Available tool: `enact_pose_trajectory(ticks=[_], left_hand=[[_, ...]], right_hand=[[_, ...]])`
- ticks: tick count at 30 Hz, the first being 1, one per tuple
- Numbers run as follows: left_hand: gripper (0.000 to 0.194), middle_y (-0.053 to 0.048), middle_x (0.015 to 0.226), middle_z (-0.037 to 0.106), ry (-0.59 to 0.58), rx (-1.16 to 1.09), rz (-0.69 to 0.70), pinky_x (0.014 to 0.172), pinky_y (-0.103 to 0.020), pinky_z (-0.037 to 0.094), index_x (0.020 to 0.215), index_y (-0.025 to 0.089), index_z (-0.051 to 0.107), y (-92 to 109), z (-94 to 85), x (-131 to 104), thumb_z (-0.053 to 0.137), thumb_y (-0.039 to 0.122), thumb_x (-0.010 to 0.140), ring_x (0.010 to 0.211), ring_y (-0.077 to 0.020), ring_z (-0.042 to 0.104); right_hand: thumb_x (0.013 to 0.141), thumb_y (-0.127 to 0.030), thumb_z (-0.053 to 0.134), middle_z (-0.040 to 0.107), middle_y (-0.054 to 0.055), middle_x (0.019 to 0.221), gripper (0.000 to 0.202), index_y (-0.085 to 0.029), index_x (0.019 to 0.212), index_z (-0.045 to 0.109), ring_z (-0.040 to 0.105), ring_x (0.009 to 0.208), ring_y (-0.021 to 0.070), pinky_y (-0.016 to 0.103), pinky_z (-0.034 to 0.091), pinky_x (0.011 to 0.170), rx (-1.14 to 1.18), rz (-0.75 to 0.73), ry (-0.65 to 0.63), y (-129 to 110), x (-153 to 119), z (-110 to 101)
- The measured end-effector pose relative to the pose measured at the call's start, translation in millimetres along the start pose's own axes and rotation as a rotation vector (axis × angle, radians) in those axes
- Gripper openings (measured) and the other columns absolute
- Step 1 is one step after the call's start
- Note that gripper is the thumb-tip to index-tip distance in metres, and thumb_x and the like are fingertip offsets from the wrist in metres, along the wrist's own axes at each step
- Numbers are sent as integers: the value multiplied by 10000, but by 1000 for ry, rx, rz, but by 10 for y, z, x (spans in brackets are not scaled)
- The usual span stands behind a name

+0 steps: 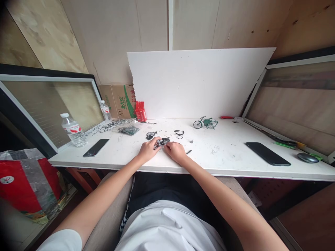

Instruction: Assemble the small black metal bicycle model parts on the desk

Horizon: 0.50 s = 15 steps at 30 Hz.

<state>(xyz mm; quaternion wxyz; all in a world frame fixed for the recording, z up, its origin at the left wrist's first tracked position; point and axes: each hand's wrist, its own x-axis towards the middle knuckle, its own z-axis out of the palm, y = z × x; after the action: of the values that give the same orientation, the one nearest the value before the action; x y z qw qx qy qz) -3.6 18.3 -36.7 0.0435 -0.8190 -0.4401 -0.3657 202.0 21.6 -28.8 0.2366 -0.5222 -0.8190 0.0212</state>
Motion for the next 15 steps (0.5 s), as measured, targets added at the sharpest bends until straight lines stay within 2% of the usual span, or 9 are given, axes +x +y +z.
enact_pose_trajectory(ticks=[15], left_hand=[[452, -17, 1250, 756, -5, 8, 5, 861, -312, 586, 1319, 286, 562, 10, -5, -1, 735, 176, 916, 992, -219, 765]], right_hand=[[994, -405, 578, 731, 50, 770, 307, -210, 779, 678, 590, 646, 166, 274, 294, 584, 16, -13, 7, -52, -33, -58]])
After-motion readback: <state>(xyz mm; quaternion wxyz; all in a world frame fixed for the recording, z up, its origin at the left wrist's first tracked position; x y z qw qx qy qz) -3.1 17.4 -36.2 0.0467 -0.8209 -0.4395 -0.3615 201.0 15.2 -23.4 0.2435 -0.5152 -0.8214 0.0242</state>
